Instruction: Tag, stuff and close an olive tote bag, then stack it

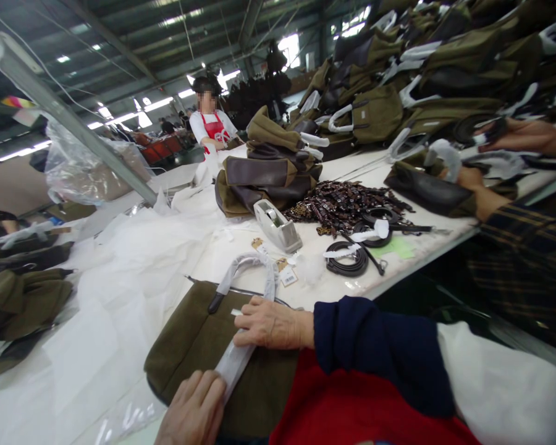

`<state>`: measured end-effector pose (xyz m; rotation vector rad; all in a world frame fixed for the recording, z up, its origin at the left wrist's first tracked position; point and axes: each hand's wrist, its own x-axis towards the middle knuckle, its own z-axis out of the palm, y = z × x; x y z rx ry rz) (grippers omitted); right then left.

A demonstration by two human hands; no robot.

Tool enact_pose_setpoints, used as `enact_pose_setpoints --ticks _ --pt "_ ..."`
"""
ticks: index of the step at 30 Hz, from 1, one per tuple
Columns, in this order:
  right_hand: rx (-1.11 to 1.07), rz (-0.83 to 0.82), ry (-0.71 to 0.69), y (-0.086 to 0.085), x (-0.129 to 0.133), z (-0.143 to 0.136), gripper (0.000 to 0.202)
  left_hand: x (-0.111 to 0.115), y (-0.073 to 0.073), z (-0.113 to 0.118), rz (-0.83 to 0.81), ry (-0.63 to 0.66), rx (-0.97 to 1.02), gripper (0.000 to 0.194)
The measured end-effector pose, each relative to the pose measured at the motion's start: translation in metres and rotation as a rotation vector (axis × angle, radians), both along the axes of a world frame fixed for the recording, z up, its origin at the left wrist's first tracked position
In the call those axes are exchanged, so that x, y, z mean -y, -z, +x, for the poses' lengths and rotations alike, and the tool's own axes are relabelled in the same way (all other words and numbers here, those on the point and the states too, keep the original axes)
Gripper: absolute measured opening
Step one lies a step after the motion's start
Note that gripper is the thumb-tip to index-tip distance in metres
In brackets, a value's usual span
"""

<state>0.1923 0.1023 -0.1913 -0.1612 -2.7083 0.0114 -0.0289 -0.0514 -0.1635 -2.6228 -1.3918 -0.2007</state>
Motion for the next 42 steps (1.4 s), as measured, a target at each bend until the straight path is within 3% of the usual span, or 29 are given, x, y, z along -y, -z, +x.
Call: enact_pose_setpoints --ticks 4,8,10,12,18,21,24,27,29,31,32,36,42 --pt "-0.006 0.006 -0.031 0.002 -0.002 0.000 0.013 -0.001 -0.009 0.004 -0.222 -0.126 0.121 0.011" --pt "0.008 0.001 -0.060 0.001 -0.001 0.005 0.011 -0.007 -0.007 0.004 -0.429 -0.410 0.313 0.028" --pt "0.026 -0.004 -0.062 -0.002 0.000 0.009 0.014 -0.013 -0.005 0.006 -0.510 -0.561 0.366 0.024" --pt "0.036 -0.001 -0.062 -0.005 0.001 0.013 0.014 -0.020 -0.006 0.009 -0.583 -0.634 0.363 0.023" --pt "0.027 -0.022 -0.036 -0.004 0.006 0.023 0.013 -0.035 -0.010 0.010 -0.601 -0.515 0.319 0.017" --pt "0.017 -0.047 -0.020 -0.005 0.011 0.029 0.014 -0.040 -0.003 0.010 -0.643 -0.518 0.381 0.016" --pt "-0.079 -0.137 0.005 -0.017 0.004 0.042 0.022 -0.041 0.007 0.014 -0.713 -0.538 0.508 0.021" --pt "-0.367 -0.326 0.207 -0.038 -0.032 0.062 0.025 -0.038 0.014 0.019 -0.778 -0.543 0.711 0.024" --pt "-0.551 -0.475 0.503 -0.050 -0.069 0.077 0.023 -0.035 0.016 0.022 -0.875 -0.560 0.893 0.028" --pt "-0.588 -0.629 0.859 -0.057 -0.109 0.090 0.021 -0.032 0.014 0.026 -0.990 -0.583 1.079 0.035" --pt "-0.577 -0.661 0.932 -0.058 -0.127 0.094 0.019 -0.032 0.012 0.028 -1.041 -0.598 1.160 0.039" --pt "-0.492 -0.833 0.987 -0.048 -0.170 0.096 0.013 -0.029 0.000 0.034 -1.122 -0.610 1.344 0.047" --pt "-0.615 -1.086 0.987 -0.035 -0.173 0.076 0.014 -0.025 -0.010 0.037 -1.114 -0.594 1.419 0.043"
